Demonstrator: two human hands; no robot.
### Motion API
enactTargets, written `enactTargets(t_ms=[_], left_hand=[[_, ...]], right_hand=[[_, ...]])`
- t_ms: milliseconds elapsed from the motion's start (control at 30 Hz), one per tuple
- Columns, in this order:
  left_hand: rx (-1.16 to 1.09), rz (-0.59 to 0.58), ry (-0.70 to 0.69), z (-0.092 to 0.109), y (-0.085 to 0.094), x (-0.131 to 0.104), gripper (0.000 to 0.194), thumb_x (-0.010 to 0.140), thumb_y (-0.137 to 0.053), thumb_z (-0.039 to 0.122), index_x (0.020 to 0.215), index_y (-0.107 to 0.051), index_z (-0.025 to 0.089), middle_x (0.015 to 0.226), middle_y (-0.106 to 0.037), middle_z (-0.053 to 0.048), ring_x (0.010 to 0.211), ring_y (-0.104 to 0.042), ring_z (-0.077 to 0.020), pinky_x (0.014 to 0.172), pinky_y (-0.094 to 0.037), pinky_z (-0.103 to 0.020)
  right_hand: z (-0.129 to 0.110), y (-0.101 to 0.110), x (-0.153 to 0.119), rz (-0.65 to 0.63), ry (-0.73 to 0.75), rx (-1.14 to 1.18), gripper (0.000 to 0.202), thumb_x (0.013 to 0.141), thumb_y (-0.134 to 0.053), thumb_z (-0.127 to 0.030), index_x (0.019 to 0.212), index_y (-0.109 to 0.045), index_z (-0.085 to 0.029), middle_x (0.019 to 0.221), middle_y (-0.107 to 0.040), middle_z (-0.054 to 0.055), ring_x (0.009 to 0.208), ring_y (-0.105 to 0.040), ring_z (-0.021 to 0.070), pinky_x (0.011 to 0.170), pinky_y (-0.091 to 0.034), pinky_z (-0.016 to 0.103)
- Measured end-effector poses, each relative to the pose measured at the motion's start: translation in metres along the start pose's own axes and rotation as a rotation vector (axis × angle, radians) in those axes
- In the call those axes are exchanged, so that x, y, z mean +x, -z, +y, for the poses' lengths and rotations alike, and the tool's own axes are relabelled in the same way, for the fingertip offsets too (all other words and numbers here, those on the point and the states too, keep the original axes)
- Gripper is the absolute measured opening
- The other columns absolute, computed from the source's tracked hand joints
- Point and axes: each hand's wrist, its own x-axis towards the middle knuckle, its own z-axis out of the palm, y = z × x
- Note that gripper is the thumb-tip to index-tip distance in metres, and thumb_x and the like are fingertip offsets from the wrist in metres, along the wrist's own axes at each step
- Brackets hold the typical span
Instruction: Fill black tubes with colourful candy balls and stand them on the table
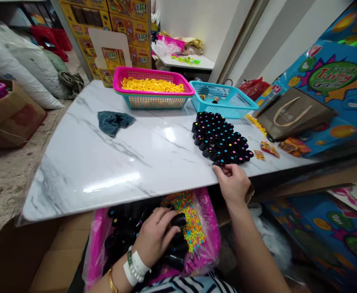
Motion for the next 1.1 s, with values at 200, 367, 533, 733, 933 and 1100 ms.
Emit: enactTargets(t_ms=[200,367,533,733,933,1100], left_hand=[[-0.273,0.121,0.206,0.009,0.009,0.003,0.023,0.085,-0.066,0.027,0.106,-0.063,0.019,0.088,-0.066,-0.003,0.075,-0.061,-0.0130,0.072,-0.053,-0.025],[-0.461,0.067,0.324,0.011,0.006,0.006,0.021,0.086,-0.063,0.022,0.107,-0.063,0.019,0.091,-0.070,-0.002,0.078,-0.065,-0.0125,0.075,-0.054,-0.023],[-0.107,-0.023,0.044,0.006,-0.008,0.001,0.032,0.089,-0.058,0.022,0.120,-0.057,0.012,0.113,-0.067,-0.011,0.110,-0.057,-0.0231,0.097,-0.048,-0.038],[0.403,-0.180,0.021,0.002,-0.012,0.002,0.032,0.091,-0.052,0.022,0.122,-0.057,0.016,0.119,-0.062,-0.014,0.119,-0.048,-0.0310,0.097,-0.042,-0.048],[0.494,-0.227,0.086,0.007,-0.007,0.008,0.021,0.092,-0.049,0.019,0.109,-0.060,0.013,0.102,-0.064,-0.010,0.107,-0.052,-0.0276,0.087,-0.042,-0.042],[0.507,-0.270,0.105,0.006,-0.004,0.014,0.045,0.093,-0.047,0.022,0.137,-0.043,0.017,0.102,-0.064,-0.010,0.106,-0.052,-0.0292,0.082,-0.040,-0.041]], right_hand=[[-0.033,0.027,-0.064,-0.270,-0.059,0.415,0.016,0.084,-0.065,-0.035,0.084,-0.067,-0.019,0.078,-0.066,0.003,0.069,-0.058,0.0146,0.068,-0.047,0.028],[-0.058,0.030,-0.127,-0.932,-0.260,0.908,0.037,0.086,-0.062,-0.029,0.122,-0.057,-0.023,0.112,-0.066,0.006,0.090,-0.066,0.0169,0.078,-0.054,0.029],[-0.037,0.015,-0.117,-0.841,-0.041,0.565,0.024,0.083,-0.063,-0.025,0.105,-0.057,-0.019,0.088,-0.066,0.003,0.074,-0.064,0.0164,0.070,-0.053,0.029],[-0.033,0.000,-0.105,-0.922,0.625,-0.125,0.017,0.085,-0.055,-0.013,0.100,-0.064,-0.015,0.090,-0.065,0.012,0.090,-0.055,0.0276,0.076,-0.048,0.038],[-0.038,-0.012,-0.122,-1.118,0.579,0.084,0.021,0.082,-0.054,-0.007,0.098,-0.064,-0.017,0.095,-0.065,0.009,0.093,-0.057,0.0232,0.082,-0.049,0.036],[-0.014,0.003,-0.115,-1.038,0.122,0.490,0.033,0.079,-0.060,-0.011,0.110,-0.062,-0.020,0.105,-0.067,0.006,0.089,-0.065,0.0180,0.085,-0.053,0.035]])
